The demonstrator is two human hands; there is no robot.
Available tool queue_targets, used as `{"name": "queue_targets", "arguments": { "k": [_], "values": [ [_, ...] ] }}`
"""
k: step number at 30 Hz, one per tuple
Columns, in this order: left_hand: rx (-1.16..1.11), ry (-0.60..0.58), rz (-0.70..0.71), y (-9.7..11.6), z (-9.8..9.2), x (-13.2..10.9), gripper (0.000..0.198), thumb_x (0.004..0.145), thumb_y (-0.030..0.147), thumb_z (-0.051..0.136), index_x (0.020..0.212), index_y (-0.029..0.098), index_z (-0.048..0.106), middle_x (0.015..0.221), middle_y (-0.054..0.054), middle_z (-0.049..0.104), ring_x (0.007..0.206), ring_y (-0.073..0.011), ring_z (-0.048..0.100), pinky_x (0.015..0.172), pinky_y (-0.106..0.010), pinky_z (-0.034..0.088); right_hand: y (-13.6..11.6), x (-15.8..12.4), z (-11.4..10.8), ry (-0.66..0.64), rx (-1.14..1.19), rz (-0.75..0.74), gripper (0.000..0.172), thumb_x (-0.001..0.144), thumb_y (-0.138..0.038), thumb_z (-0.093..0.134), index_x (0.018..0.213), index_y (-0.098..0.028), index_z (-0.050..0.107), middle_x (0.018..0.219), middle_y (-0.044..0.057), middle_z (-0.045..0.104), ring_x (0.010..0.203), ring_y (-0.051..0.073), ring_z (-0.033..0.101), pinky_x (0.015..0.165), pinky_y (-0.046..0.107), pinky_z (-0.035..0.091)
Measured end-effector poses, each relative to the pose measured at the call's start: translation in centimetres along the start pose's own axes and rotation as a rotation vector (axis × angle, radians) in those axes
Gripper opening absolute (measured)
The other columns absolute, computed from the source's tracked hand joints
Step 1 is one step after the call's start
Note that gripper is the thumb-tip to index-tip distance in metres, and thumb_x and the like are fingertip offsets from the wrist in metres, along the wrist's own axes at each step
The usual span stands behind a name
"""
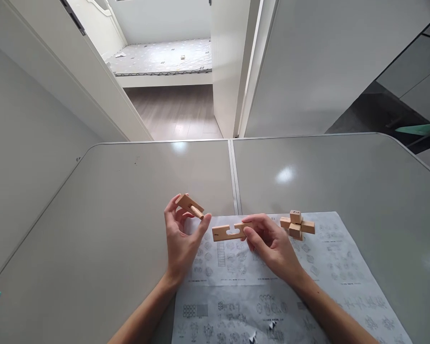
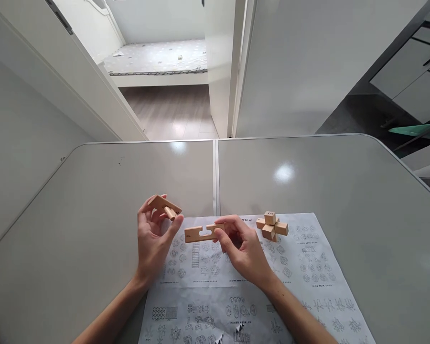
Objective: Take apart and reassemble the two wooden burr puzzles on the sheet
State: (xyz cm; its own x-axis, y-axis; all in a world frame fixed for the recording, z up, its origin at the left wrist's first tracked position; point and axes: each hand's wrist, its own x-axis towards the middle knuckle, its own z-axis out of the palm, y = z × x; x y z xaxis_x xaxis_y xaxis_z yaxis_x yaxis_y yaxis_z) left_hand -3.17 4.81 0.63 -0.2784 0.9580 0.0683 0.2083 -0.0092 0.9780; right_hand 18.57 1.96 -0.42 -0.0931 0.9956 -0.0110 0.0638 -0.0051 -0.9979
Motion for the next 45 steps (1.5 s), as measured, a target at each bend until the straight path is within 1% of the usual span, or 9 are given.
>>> {"name": "queue_targets", "arguments": {
  "k": [5, 10, 16, 22, 29, 35, 38, 42, 45],
  "values": [
    [-0.062, -0.054, -0.013, 0.2, -0.1, 0.0, 0.066, 0.089, 0.05, 0.084, 0.141, 0.027, 0.051, 0.146, -0.012, 0.064, 0.122, -0.0238, 0.068, 0.105, -0.036, 0.054, -0.1, 0.1, 0.3, 0.012, -0.112, -0.012, 0.024, 0.107, -0.047, 0.062, 0.11, -0.024, 0.069, 0.069, -0.003, 0.056, 0.061, 0.017, 0.058, 0.058, 0.029, 0.048],
    [-0.143, -0.173, 0.011, 0.3, -0.1, -0.2, 0.063, 0.092, 0.047, 0.083, 0.143, 0.029, 0.052, 0.154, -0.012, 0.059, 0.125, -0.0266, 0.07, 0.111, -0.041, 0.055, 0.1, 0.1, 0.5, 0.008, -0.198, -0.015, 0.022, 0.107, -0.043, 0.06, 0.11, -0.023, 0.068, 0.069, -0.003, 0.055, 0.06, 0.016, 0.056, 0.056, 0.028, 0.047],
    [-0.276, -0.328, 0.01, 0.4, -0.1, -0.3, 0.056, 0.093, 0.044, 0.082, 0.141, 0.031, 0.055, 0.159, -0.013, 0.054, 0.121, -0.0313, 0.075, 0.096, -0.045, 0.067, 0.3, 0.1, 0.6, 0.018, -0.308, -0.103, 0.017, 0.108, -0.037, 0.058, 0.111, -0.023, 0.067, 0.073, -0.003, 0.059, 0.059, 0.014, 0.055, 0.055, 0.026, 0.046],
    [-0.376, -0.437, -0.026, 0.5, -0.4, -0.1, 0.058, 0.091, 0.053, 0.083, 0.139, 0.029, 0.061, 0.158, -0.016, 0.055, 0.115, -0.0324, 0.077, 0.094, -0.046, 0.068, 0.5, 0.0, 0.9, 0.038, -0.488, -0.239, 0.011, 0.108, -0.027, 0.059, 0.113, -0.022, 0.068, 0.085, 0.001, 0.068, 0.068, 0.016, 0.061, 0.064, 0.028, 0.05],
    [-0.457, -0.494, -0.073, 0.0, -0.7, 0.4, 0.059, 0.093, 0.061, 0.076, 0.139, 0.027, 0.064, 0.156, -0.016, 0.057, 0.109, -0.0303, 0.077, 0.091, -0.042, 0.066, 0.9, -0.1, 1.0, -0.009, -0.677, -0.384, 0.009, 0.108, -0.022, 0.059, 0.111, -0.022, 0.067, 0.1, 0.006, 0.07, 0.09, 0.022, 0.066, 0.077, 0.034, 0.052],
    [-0.473, -0.485, -0.092, -0.1, -0.7, 0.4, 0.059, 0.092, 0.063, 0.077, 0.138, 0.028, 0.066, 0.155, -0.015, 0.06, 0.104, -0.028, 0.077, 0.092, -0.042, 0.064, 1.2, -0.1, 0.9, 0.0, -0.713, -0.381, 0.013, 0.108, -0.023, 0.059, 0.118, -0.022, 0.068, 0.107, 0.009, 0.068, 0.096, 0.025, 0.066, 0.08, 0.037, 0.055],
    [-0.561, -0.497, -0.11, 0.1, -0.6, 0.5, 0.057, 0.093, 0.064, 0.076, 0.135, 0.027, 0.069, 0.152, -0.014, 0.062, 0.099, -0.0253, 0.076, 0.096, -0.043, 0.061, 1.3, -0.1, 0.9, 0.007, -0.713, -0.376, 0.014, 0.108, -0.023, 0.06, 0.118, -0.021, 0.068, 0.107, 0.009, 0.067, 0.098, 0.026, 0.066, 0.081, 0.038, 0.056],
    [-0.742, -0.528, -0.213, 0.7, -0.7, 0.8, 0.057, 0.093, 0.068, 0.072, 0.131, 0.025, 0.073, 0.149, -0.016, 0.065, 0.089, -0.0221, 0.074, 0.094, -0.043, 0.06, 1.4, -0.1, 0.9, 0.015, -0.692, -0.361, 0.012, 0.107, -0.022, 0.06, 0.116, -0.023, 0.068, 0.108, 0.009, 0.066, 0.098, 0.026, 0.066, 0.08, 0.038, 0.057],
    [-0.816, -0.57, -0.297, 1.0, -0.9, 1.0, 0.056, 0.094, 0.068, 0.071, 0.128, 0.024, 0.075, 0.151, -0.017, 0.064, 0.087, -0.0211, 0.072, 0.094, -0.044, 0.06, 1.4, -0.1, 0.8, 0.022, -0.665, -0.354, 0.015, 0.107, -0.023, 0.06, 0.122, -0.023, 0.066, 0.112, 0.01, 0.066, 0.1, 0.027, 0.067, 0.081, 0.039, 0.058]
  ]
}}
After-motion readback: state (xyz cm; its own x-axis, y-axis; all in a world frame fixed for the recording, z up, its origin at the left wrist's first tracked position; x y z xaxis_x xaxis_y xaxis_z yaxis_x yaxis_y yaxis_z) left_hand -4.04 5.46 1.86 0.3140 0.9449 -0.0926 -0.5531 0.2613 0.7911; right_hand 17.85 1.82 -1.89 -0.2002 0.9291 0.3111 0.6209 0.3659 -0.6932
